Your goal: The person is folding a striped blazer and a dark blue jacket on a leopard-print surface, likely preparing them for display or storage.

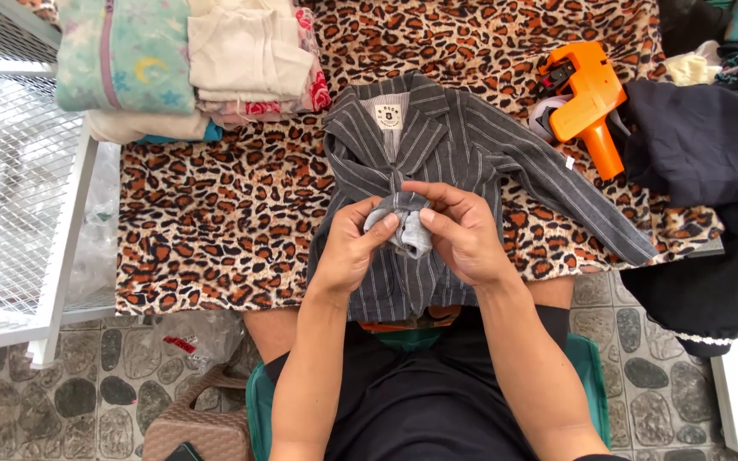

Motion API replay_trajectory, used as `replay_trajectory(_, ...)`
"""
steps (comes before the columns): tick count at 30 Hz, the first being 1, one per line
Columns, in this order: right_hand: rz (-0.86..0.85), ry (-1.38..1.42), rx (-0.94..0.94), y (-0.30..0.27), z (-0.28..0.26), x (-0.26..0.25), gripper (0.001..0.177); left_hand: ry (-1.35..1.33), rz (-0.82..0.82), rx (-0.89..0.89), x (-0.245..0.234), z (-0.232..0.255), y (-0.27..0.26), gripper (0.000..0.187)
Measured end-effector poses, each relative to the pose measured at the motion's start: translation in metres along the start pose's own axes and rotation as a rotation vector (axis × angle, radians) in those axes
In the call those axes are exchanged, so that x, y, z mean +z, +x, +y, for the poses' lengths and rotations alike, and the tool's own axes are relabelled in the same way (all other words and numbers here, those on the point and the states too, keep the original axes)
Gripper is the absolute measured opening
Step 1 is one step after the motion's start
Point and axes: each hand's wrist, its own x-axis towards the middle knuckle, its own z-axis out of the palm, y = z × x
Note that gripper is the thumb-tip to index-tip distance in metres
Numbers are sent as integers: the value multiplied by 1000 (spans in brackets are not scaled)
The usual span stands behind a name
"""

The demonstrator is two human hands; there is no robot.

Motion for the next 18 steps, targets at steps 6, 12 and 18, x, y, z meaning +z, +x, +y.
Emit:
replay_trajectory(6,-30,44,34,2,3,-3,38,-91,-14,11,-9,-15,0,9)
replay_trajectory(12,-41,100,67,3,6,-13,47,-1,-14,55,-12,-17,-1,10)
replay_trajectory(18,237,-543,-3,7,-2,-20,30,227,-74,154,-7,9,-14,53)
